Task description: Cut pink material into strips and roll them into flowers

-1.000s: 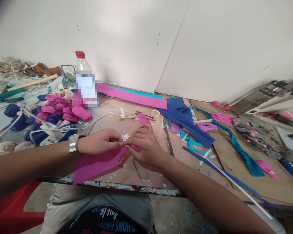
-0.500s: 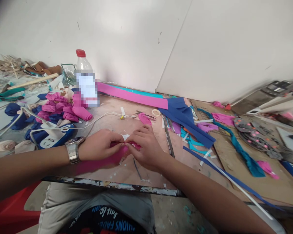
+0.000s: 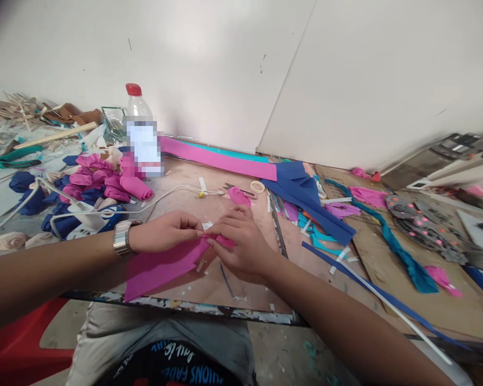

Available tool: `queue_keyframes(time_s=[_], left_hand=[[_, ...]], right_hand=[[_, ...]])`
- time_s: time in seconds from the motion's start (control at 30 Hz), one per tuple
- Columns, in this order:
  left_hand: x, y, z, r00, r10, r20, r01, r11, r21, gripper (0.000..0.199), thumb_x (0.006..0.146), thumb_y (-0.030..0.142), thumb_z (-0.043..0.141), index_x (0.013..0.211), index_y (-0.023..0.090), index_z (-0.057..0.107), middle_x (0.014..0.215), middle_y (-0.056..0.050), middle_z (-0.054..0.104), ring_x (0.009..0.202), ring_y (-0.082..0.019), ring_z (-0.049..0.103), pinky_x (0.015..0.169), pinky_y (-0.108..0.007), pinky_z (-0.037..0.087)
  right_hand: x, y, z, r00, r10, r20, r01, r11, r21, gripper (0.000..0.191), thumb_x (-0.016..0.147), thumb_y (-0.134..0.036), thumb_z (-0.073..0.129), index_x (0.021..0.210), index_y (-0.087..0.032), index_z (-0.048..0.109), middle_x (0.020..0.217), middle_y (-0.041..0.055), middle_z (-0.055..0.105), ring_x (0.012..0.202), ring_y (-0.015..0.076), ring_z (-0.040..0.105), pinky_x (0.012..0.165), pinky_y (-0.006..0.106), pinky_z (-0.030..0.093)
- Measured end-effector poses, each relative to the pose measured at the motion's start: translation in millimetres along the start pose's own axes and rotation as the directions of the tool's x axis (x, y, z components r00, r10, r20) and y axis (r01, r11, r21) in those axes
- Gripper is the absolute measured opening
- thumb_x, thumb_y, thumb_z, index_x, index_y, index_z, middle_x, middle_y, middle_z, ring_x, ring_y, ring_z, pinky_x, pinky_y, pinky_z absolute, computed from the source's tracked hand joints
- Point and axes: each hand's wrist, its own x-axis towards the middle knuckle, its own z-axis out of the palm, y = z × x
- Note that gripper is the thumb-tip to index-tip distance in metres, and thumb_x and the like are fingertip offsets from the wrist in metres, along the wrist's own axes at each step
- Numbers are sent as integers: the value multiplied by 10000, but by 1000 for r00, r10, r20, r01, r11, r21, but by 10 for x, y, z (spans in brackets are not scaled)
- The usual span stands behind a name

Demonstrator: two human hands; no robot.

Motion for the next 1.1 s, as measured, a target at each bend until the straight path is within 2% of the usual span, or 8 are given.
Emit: queue_keyframes(time_s=[0.3, 0.63, 0.77, 0.87, 1.0, 1.1], left_hand=[[-3, -73, -25, 999, -41, 7, 41, 999, -22, 314, 933, 358, 519, 714, 160, 628, 656, 39, 500, 638, -116, 409, 605, -264, 335], [-2, -64, 12, 999, -26, 48, 22, 997, 71, 382, 985, 419, 507, 762, 146, 652, 675, 32, 528, 653, -118, 434, 629, -265, 348], [-40, -27, 61, 999, 38, -9, -36, 984, 176, 356, 1003, 361, 498, 799, 142, 690, 711, 4, 631, 676, -130, 515, 657, -266, 377], [-83, 30, 102, 992, 101, -78, -71, 946, 318, 308, 1007, 302, 505, 849, 158, 726, 776, -19, 716, 707, -143, 577, 685, -271, 392], [-121, 76, 146, 984, 127, -128, -36, 832, 554, 272, 1016, 291, 525, 951, 181, 765, 841, -51, 769, 725, -178, 633, 687, -296, 382], [-128, 76, 170, 982, 149, -119, -33, 747, 665, 242, 1021, 279, 538, 968, 192, 757, 831, -54, 769, 733, -199, 658, 672, -304, 372]], right_hand=[[-26, 43, -2, 1000, 8, 6, -8, 1000, -18, 89, 995, -214, 683, 1068, -241, 726, 974, 31, 823, 908, 229, 722, 945, 486, 446], [-16, 21, 36, 1000, -2, 30, 3, 1000, -5, 38, 1008, -233, 698, 981, -238, 724, 916, 12, 809, 863, 198, 698, 945, 451, 426], [-26, 23, 36, 999, 25, 48, -24, 1000, -8, 61, 1012, -227, 666, 954, -229, 682, 885, 10, 780, 863, 205, 662, 937, 441, 413], [-40, 37, 34, 994, 56, 91, -56, 998, -9, 41, 1025, -231, 631, 988, -228, 647, 907, 21, 759, 890, 218, 649, 952, 448, 393], [-49, 39, 36, 987, 74, 146, -75, 997, 3, 19, 1036, -231, 596, 1020, -225, 605, 966, 52, 737, 951, 239, 639, 961, 443, 390], [-43, 21, 34, 979, 80, 189, -81, 997, -3, 57, 1046, -220, 543, 995, -224, 567, 976, 57, 708, 982, 247, 616, 981, 449, 381]])
